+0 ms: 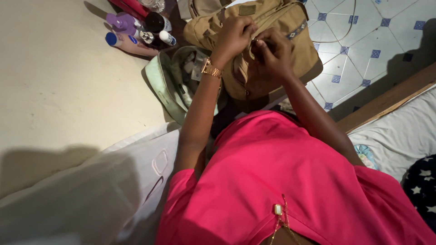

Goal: The person packs a tan backpack with daily essentials, including a hairbrush, notebooks, and small toiletries. They open and close multiple compartments, arrange items inside, and zip the bag shut.

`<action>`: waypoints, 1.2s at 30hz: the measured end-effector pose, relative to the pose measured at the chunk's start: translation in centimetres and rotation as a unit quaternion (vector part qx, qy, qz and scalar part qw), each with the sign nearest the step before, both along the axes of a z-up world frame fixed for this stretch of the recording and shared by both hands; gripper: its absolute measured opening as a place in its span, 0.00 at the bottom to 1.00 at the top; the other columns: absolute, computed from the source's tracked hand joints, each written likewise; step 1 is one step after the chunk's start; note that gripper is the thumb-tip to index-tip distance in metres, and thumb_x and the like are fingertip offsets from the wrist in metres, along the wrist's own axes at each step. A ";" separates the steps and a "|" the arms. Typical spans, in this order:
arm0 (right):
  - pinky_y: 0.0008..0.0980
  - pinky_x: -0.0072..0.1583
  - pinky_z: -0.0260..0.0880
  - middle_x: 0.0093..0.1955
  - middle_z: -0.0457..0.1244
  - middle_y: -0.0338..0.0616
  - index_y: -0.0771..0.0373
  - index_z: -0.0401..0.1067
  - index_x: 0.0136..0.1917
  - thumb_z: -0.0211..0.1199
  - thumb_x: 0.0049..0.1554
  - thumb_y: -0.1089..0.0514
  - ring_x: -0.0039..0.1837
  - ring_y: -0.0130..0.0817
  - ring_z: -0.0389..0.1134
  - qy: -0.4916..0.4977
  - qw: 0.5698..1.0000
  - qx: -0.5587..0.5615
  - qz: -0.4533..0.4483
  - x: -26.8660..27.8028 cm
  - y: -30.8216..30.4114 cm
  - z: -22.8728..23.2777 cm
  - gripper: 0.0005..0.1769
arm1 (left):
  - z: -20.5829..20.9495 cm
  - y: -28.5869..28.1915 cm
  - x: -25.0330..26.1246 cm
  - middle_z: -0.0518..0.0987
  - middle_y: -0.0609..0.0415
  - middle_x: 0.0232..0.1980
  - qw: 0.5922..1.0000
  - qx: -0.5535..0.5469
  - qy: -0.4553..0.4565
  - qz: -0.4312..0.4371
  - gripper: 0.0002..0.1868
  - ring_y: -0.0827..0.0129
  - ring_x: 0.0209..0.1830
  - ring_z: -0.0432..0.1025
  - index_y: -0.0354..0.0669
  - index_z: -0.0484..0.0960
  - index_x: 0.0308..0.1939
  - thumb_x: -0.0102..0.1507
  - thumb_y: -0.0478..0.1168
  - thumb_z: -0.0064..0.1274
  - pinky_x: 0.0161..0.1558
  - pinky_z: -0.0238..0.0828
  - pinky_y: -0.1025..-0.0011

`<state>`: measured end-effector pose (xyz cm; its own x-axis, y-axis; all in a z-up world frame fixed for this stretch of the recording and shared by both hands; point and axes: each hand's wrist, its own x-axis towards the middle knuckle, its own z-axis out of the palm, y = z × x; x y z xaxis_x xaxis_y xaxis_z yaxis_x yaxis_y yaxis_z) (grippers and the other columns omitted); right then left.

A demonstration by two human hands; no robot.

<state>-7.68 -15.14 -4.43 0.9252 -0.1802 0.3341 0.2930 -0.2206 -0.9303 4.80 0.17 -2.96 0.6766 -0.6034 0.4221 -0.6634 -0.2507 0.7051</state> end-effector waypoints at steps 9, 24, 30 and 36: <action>0.30 0.50 0.69 0.46 0.69 0.49 0.71 0.79 0.53 0.73 0.58 0.66 0.48 0.31 0.70 -0.029 0.991 -0.127 -0.027 -0.5 0.5 1.9 0.10 | 3.6 1.3 -3.0 0.78 0.43 0.28 0.976 0.192 0.099 0.030 0.18 0.57 0.26 0.75 0.41 0.78 0.61 0.67 0.34 0.56 0.33 0.69 0.59; 0.30 0.47 0.70 0.42 0.67 0.39 0.68 0.73 0.51 0.64 0.64 0.65 0.43 0.27 0.68 0.109 0.957 0.263 -0.060 -0.5 2.3 0.6 0.03 | 1.8 1.9 -4.5 0.79 0.51 0.49 0.979 0.179 0.092 -0.015 0.19 0.60 0.34 0.76 0.40 0.77 0.54 0.60 0.25 0.54 0.33 0.76 0.64; 0.35 0.48 0.71 0.45 0.69 0.49 0.69 0.74 0.51 0.68 0.64 0.68 0.46 0.37 0.72 -0.044 0.988 -0.102 -0.105 -0.4 2.4 3.1 0.04 | 0.4 3.6 -1.3 0.85 0.51 0.45 0.979 -0.045 0.175 -0.095 0.08 0.72 0.44 0.80 0.35 0.83 0.46 0.64 0.26 0.53 0.48 0.80 0.71; 0.37 0.47 0.71 0.48 0.67 0.52 0.69 0.74 0.51 0.68 0.62 0.70 0.45 0.44 0.72 -0.082 0.981 -0.155 -0.090 -0.5 3.3 4.6 0.04 | -1.2 2.8 0.6 0.80 0.53 0.30 0.926 -0.023 0.373 -0.054 0.10 0.73 0.26 0.63 0.37 0.90 0.45 0.69 0.37 0.54 0.32 0.62 0.70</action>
<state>-8.14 -11.86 0.18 0.8176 -0.2016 0.5394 0.3632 -0.5463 -0.7547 5.37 2.97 -4.13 0.7270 -0.6775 -0.1113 -0.0079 -0.1703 0.9854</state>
